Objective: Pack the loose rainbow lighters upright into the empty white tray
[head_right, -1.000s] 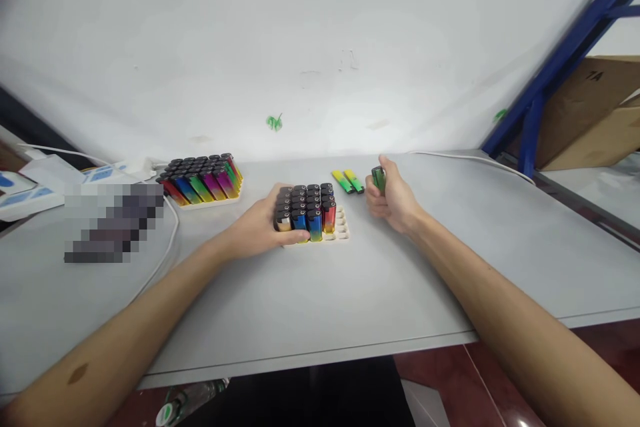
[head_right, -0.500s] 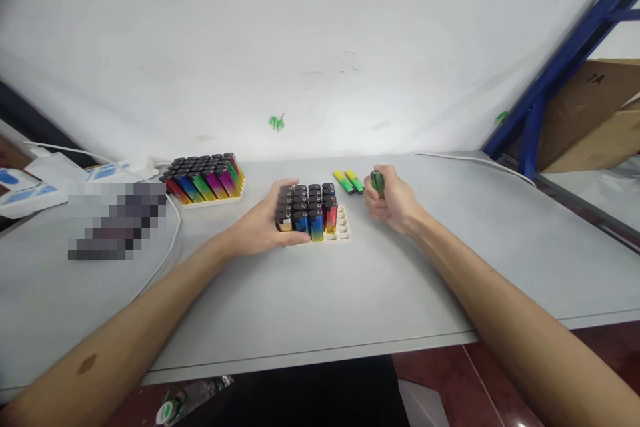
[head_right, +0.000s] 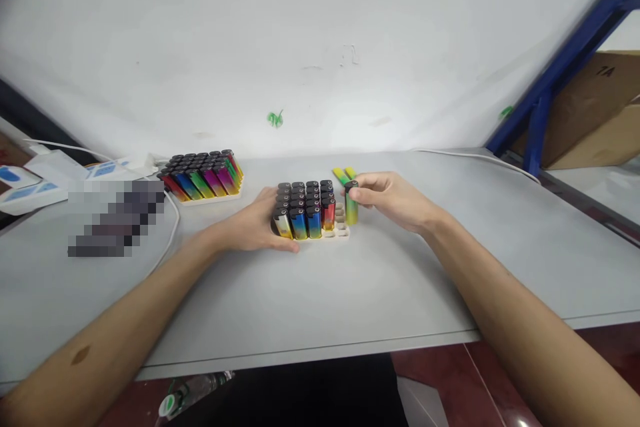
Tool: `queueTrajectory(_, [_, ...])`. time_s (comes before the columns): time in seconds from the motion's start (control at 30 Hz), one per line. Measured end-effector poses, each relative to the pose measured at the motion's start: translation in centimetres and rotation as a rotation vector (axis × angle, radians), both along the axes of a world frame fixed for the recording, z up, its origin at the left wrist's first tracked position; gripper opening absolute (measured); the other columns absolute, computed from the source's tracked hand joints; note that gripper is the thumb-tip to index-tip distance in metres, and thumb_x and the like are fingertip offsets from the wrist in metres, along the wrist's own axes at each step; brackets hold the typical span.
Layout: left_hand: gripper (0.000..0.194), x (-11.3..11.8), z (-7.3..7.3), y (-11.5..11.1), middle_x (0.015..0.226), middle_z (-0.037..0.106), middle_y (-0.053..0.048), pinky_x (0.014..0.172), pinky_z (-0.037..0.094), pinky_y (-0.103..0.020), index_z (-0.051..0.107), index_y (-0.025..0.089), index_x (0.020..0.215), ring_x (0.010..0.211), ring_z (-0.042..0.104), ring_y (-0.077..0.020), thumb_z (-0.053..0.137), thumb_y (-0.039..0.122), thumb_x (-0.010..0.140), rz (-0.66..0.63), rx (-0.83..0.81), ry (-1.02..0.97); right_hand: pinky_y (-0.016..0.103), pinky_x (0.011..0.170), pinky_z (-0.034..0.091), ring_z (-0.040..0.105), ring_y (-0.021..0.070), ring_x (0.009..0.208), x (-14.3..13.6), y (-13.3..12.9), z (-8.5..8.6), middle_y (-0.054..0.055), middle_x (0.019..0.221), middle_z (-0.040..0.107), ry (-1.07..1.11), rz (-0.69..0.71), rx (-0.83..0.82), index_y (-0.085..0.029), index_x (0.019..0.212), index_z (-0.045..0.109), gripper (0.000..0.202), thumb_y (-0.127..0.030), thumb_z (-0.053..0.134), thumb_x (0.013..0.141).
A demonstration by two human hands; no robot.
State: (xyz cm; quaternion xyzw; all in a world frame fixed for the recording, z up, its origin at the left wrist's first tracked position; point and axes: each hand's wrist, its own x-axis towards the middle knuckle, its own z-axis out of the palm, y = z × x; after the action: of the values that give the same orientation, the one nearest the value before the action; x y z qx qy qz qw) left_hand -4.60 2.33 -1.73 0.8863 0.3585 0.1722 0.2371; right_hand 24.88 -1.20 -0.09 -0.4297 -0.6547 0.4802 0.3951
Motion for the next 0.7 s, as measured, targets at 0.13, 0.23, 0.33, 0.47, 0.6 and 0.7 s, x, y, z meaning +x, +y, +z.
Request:
queueTrajectory(0.13, [0.091,0.1,0.0,-0.1,0.136,0.054,-0.011,0.111,0.036,-0.052,0.050,0.025,0.137,0.129,0.045,-0.0357,0.081,0.063,0.061,-0.005,0.023,0.002,0.032,0.070,0.045,0.055,0.0143,0.071,-0.8,-0.2,0.0,0.002,0.080,0.066,0.023,0.020,-0.050,-0.020,0.083,0.073,0.029,-0.044,0.084,0.071])
queueTrajectory(0.23, [0.090,0.1,0.0,-0.2,0.137,0.055,-0.010,0.111,0.036,-0.052,0.050,0.026,0.137,0.128,0.046,-0.0358,0.081,0.062,0.061,-0.008,0.027,-0.006,0.034,0.071,0.048,0.062,0.0166,0.073,-1.6,-0.4,-0.1,0.003,0.081,0.071,0.040,0.003,-0.073,-0.019,0.079,0.068,0.029,-0.039,0.086,0.069])
queueTrajectory(0.33, [0.088,0.1,-0.1,-0.2,0.138,0.054,-0.010,0.111,0.035,-0.052,0.051,0.026,0.135,0.129,0.045,-0.0359,0.081,0.061,0.060,-0.008,0.030,-0.005,0.034,0.069,0.050,0.064,0.0166,0.070,-2.1,-0.6,-0.2,0.001,0.076,0.070,0.070,-0.035,-0.063,-0.020,0.076,0.064,0.030,-0.036,0.087,0.066])
queueTrajectory(0.47, [0.085,0.1,-0.2,-0.1,0.136,0.055,-0.011,0.110,0.035,-0.051,0.053,0.025,0.131,0.129,0.044,-0.0357,0.080,0.065,0.061,-0.009,0.029,0.020,0.034,0.068,0.051,0.065,0.0170,0.071,-2.3,-0.7,-0.2,0.001,0.078,0.071,0.047,-0.023,-0.036,-0.020,0.075,0.062,0.029,-0.032,0.088,0.066])
queueTrajectory(0.6, [0.085,0.2,-0.2,-0.1,0.135,0.055,-0.011,0.110,0.035,-0.051,0.053,0.023,0.131,0.128,0.045,-0.0358,0.079,0.066,0.062,-0.027,0.037,0.029,0.033,0.067,0.051,0.065,0.0166,0.072,-2.4,-0.9,-0.2,0.001,0.080,0.070,0.037,0.003,-0.004,-0.021,0.075,0.063,0.027,-0.030,0.087,0.067])
queueTrajectory(0.7, [0.084,0.3,-0.1,-0.1,0.134,0.056,-0.011,0.109,0.036,-0.051,0.054,0.024,0.131,0.127,0.045,-0.0357,0.079,0.064,0.062,-0.021,0.035,0.026,0.034,0.066,0.052,0.065,0.0169,0.071,-2.5,-0.9,-0.2,0.002,0.079,0.070,0.036,-0.001,0.015,-0.020,0.074,0.064,0.028,-0.031,0.088,0.066])
